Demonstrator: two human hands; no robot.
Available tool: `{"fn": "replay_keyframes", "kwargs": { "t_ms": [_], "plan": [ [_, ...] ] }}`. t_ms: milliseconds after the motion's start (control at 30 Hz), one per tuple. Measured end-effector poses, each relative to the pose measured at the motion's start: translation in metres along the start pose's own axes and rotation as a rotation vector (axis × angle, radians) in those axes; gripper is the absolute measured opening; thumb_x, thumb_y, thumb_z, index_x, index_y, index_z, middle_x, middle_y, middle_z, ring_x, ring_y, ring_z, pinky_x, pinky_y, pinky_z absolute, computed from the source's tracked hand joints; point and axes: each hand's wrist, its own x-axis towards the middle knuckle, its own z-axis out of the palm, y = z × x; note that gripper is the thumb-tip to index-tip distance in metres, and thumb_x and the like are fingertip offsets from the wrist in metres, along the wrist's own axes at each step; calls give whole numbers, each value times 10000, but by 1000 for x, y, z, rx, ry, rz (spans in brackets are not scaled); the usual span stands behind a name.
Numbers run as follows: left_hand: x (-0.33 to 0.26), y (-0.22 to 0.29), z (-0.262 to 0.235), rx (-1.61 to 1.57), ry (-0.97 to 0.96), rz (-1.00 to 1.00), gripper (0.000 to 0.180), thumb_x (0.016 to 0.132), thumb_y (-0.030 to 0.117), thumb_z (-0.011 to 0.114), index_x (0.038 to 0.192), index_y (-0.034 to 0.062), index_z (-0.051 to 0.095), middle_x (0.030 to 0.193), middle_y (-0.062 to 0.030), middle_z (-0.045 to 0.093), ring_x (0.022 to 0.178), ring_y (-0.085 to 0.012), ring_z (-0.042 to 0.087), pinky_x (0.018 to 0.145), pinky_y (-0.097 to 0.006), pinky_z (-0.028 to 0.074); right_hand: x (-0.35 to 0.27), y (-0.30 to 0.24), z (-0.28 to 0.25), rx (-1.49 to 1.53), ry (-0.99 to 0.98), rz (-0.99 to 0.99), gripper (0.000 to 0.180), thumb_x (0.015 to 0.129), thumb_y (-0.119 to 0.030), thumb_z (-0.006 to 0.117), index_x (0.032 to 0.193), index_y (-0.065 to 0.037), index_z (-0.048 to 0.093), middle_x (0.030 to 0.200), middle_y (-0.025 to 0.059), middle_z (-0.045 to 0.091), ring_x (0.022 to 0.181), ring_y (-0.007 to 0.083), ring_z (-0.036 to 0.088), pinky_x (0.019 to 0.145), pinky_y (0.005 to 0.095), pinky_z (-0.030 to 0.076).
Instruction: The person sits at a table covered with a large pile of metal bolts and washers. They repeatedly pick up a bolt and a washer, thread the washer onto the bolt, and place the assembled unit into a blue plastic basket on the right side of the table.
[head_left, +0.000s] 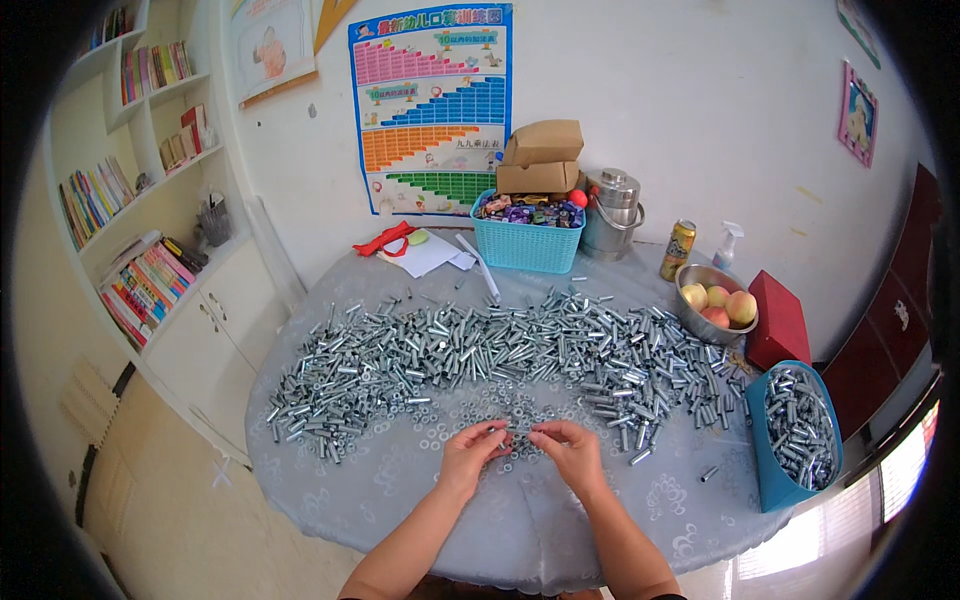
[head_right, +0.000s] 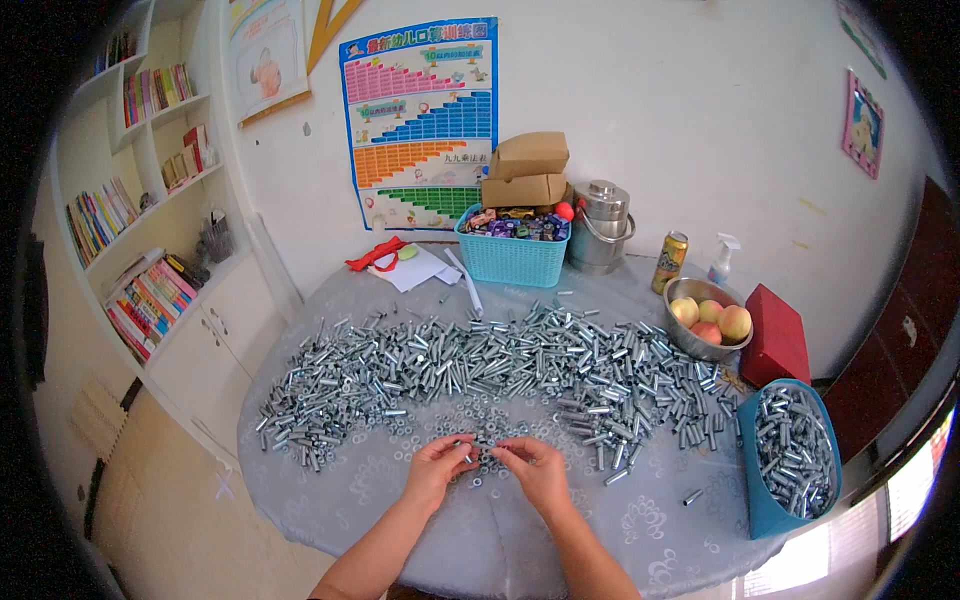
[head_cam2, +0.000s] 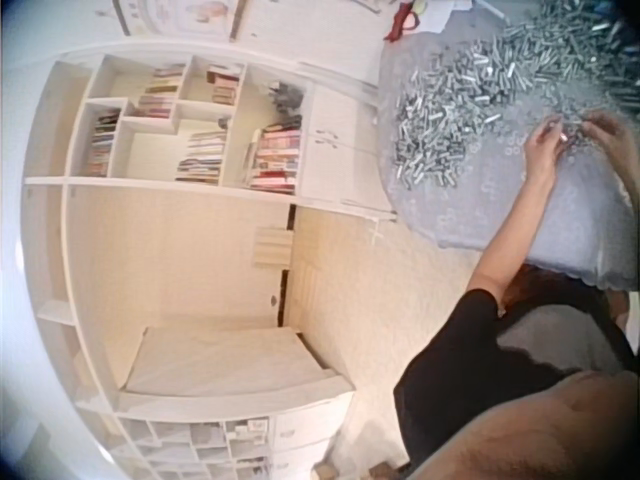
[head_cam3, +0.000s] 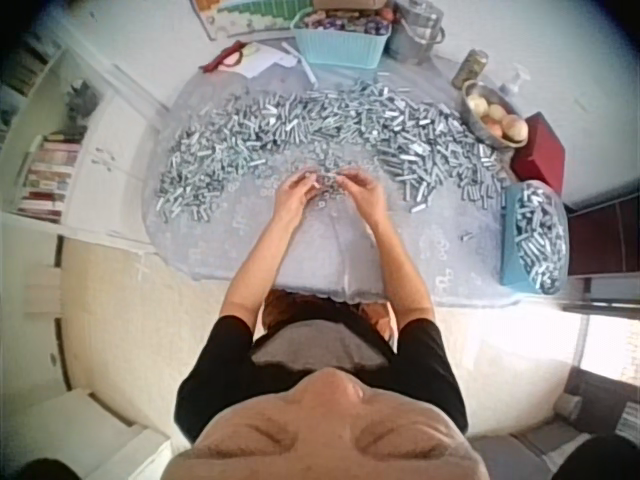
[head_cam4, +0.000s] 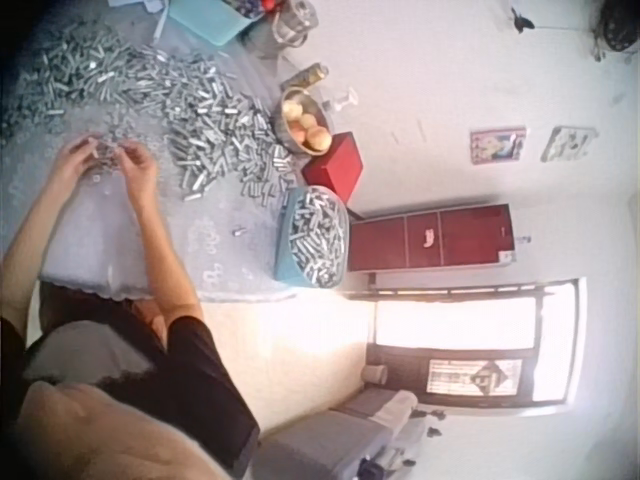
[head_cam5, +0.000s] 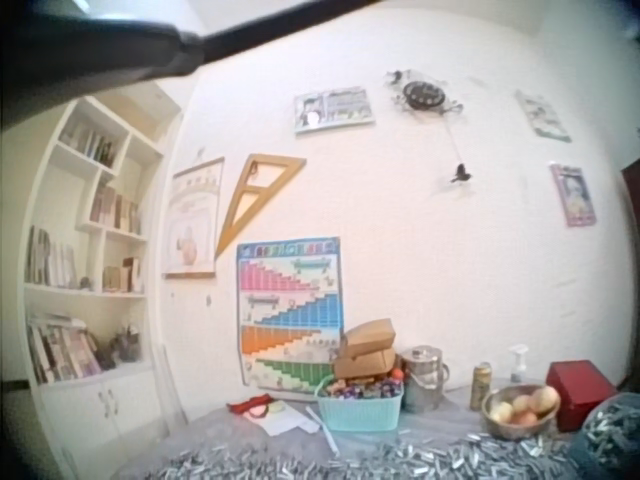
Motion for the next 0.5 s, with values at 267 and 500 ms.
{"fn": "replay_keyframes", "kwargs": {
  "t_ms": [267, 500],
  "plan": [
    [-9, -6, 6, 403, -109, 42, 148, 780, 33, 642, 921, -4, 619, 781, -37, 612, 691, -87, 578, 603, -206, 483, 1, -6, -2, -174, 70, -53, 149, 757, -150, 691, 819, -15, 681, 693, 70, 641, 582, 105, 558, 529, 220, 426],
    [-9, -8, 7, 422, -79, 97, 140, 857, 97, 557, 957, 9, 601, 781, -30, 597, 674, -70, 549, 590, -188, 449, 2, -11, -8, -301, 126, -185, 113, 749, -116, 691, 799, -16, 678, 673, 64, 620, 591, 106, 547, 536, 229, 415]
  ]
}}
